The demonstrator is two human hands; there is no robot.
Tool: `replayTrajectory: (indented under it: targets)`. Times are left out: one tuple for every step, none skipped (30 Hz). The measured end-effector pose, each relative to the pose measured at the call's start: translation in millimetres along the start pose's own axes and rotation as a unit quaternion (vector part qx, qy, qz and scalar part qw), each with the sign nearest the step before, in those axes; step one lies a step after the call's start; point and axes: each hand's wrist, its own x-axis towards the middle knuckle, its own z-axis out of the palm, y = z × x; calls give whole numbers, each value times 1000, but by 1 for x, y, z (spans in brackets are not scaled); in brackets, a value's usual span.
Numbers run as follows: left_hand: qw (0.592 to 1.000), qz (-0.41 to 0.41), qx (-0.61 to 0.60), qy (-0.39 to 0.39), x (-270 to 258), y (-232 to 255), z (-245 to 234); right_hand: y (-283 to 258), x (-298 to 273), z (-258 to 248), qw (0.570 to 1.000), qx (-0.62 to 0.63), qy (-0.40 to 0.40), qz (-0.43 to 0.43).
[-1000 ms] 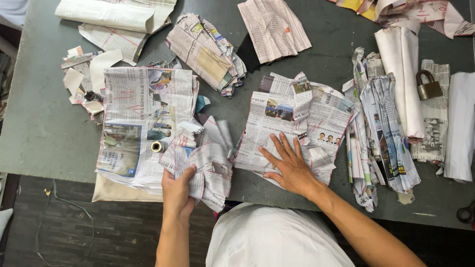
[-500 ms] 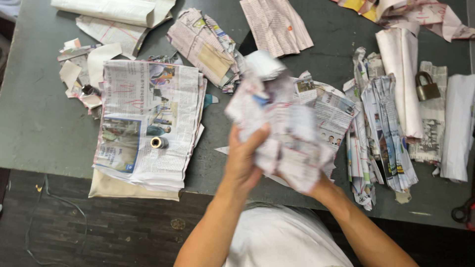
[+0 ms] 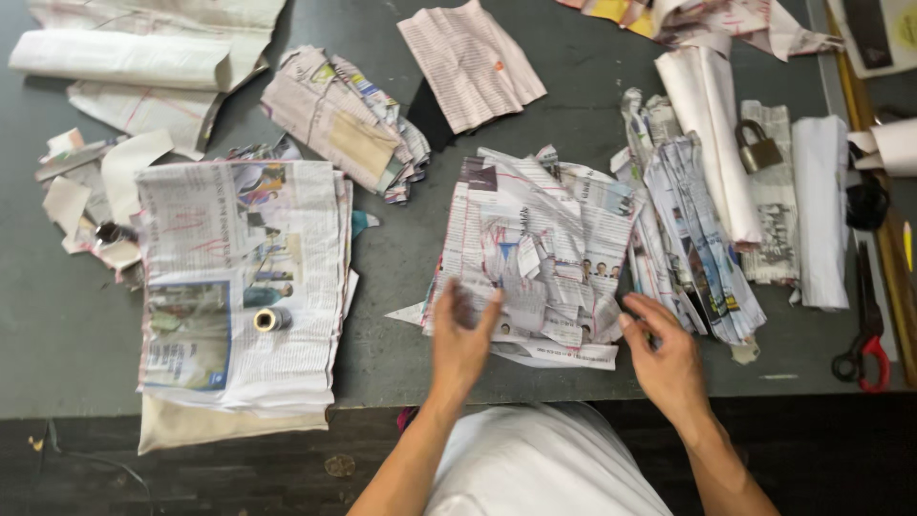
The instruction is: The person repeatedly picks up newspaper sheets from a cluttered table, unfolds them, and folds them into smaller rectangles. The person handles the sheets one at a time, placing folded pieces into a growing stack on the table.
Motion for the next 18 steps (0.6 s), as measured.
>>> replayTrajectory:
  targets:
    - [998,38,43,25,3,-5,-12,9,3,5,999,44,24,19]
    - [992,76,85,49,8,-9,-28,17,5,10,998,48,30,40]
    - [979,112,155,76,17,-13,-44,25,8,15,996,53,33,58]
    - [958,147,225,102,28,-16,-58,32,9,22,995,58,36,76]
    - [950,138,268,82,35,-19,-72,38,11,27,995,57,43,77]
    - [939,129,312,60,40,-22,-85,43,12,34,994,56,49,77]
    - [927,119,353,43,43,-25,-92,46,14,39,994,55,53,74]
    - [923,138,360,16,41,-28,-96,49,16,41,994,53,56,79]
    - [917,156,368,-10,36,-31,-102,50,17,44,994,53,57,83]
    - [910,174,376,-36,31,-34,-105,51,18,46,993,52,58,87]
    - [916,157,367,-31,27,-36,-105,52,19,47,995,36,60,74]
    - [922,141,359,-27,23,-37,-106,52,21,49,996,19,62,60]
    - [929,124,349,-25,19,-39,-106,53,22,48,997,0,65,48]
    - [944,92,314,-39,17,-40,-108,53,22,49,997,-11,60,52]
    - [958,62,276,-54,18,-39,-110,53,23,48,997,-24,56,56]
    - [968,32,238,-69,19,-38,-114,53,24,47,996,-36,52,60]
    - [973,1,221,-60,17,-37,-121,53,24,46,996,-37,52,58]
    - [977,-30,204,-51,15,-34,-129,52,23,44,996,-37,53,55]
